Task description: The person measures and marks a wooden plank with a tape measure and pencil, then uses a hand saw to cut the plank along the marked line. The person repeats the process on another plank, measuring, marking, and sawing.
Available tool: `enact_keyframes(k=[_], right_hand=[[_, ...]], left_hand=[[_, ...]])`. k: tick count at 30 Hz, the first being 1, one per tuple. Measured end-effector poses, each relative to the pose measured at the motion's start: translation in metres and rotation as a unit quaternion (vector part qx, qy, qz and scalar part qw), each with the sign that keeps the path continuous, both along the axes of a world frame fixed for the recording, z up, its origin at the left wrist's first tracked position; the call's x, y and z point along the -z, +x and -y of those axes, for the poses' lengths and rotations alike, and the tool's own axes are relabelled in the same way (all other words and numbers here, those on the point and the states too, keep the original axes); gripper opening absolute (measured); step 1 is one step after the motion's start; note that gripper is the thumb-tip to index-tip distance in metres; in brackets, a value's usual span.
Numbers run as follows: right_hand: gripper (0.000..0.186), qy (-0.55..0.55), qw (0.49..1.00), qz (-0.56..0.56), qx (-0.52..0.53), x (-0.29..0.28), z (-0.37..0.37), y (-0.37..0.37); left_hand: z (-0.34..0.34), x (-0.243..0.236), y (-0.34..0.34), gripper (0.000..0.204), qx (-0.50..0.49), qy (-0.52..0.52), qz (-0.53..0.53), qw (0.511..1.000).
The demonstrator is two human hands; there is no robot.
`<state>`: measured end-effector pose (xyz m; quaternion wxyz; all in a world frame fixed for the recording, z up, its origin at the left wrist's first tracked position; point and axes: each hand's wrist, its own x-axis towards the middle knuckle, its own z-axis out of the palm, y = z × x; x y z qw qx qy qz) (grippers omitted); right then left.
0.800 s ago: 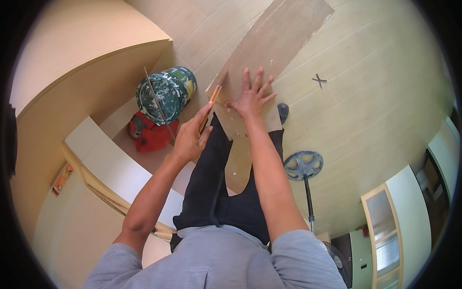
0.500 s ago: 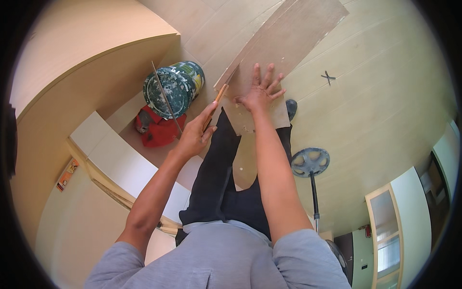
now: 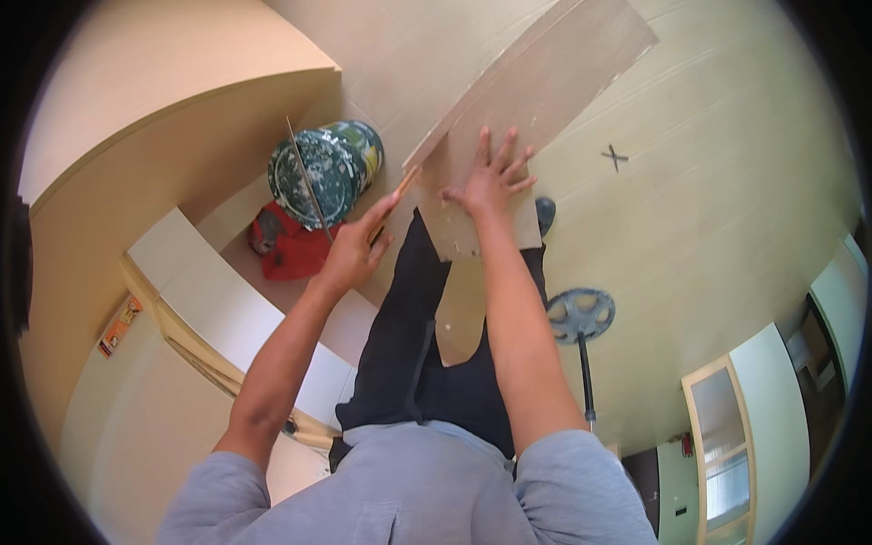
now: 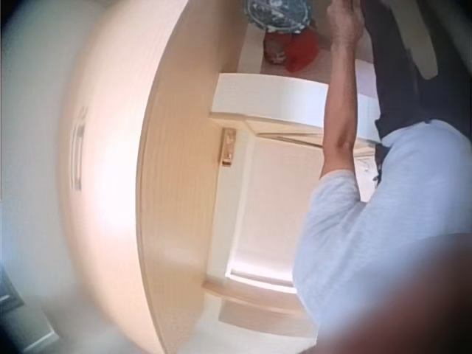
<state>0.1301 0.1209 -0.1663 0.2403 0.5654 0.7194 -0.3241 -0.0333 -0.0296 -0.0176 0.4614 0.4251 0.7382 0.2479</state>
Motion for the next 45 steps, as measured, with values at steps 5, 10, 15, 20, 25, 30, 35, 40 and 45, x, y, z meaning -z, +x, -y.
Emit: enact_keyframes(k=[5,10,15,20,25,30,35,40,45], right_hand=[[0.156,0.005,1.000,-0.002,0.013,-0.012,0.006,-0.006],[0.158,-0.002,0.999,-0.009,0.047,-0.004,0.000,-0.003],[0.160,-0.002,0.999,0.002,0.039,0.001,0.000,-0.006],[0.160,0.026,0.999,-0.024,0.021,0.007,0.003,-0.001],[0.162,0.043,0.994,-0.070,-0.067,0.015,0.009,0.017],[0.161,0.046,0.995,-0.067,-0.062,0.020,0.006,0.013],[0.163,0.054,0.995,-0.051,-0.060,0.020,0.004,0.017],[0.163,0.053,0.993,-0.087,-0.064,0.024,0.007,0.020],[0.162,0.045,0.993,-0.071,-0.080,0.020,0.005,0.019]], left_hand=[[0.006,0.001,-0.005,0.073,-0.018,-0.054,0.036,0.998],[0.011,0.021,0.005,0.072,-0.007,-0.058,0.037,0.998],[-0.022,-0.023,0.009,0.071,0.001,-0.125,0.044,0.991],[-0.021,-0.164,-0.001,0.072,0.017,-0.226,0.046,0.973],[0.012,-0.187,0.007,0.072,-0.061,-0.270,0.094,0.956],[0.024,-0.165,0.033,0.072,-0.031,-0.213,0.034,0.976],[0.036,-0.170,0.031,0.072,-0.046,-0.198,0.032,0.979],[0.032,-0.137,0.030,0.072,-0.032,-0.191,0.005,0.981],[0.052,-0.009,0.022,0.070,-0.017,-0.099,0.002,0.995]])
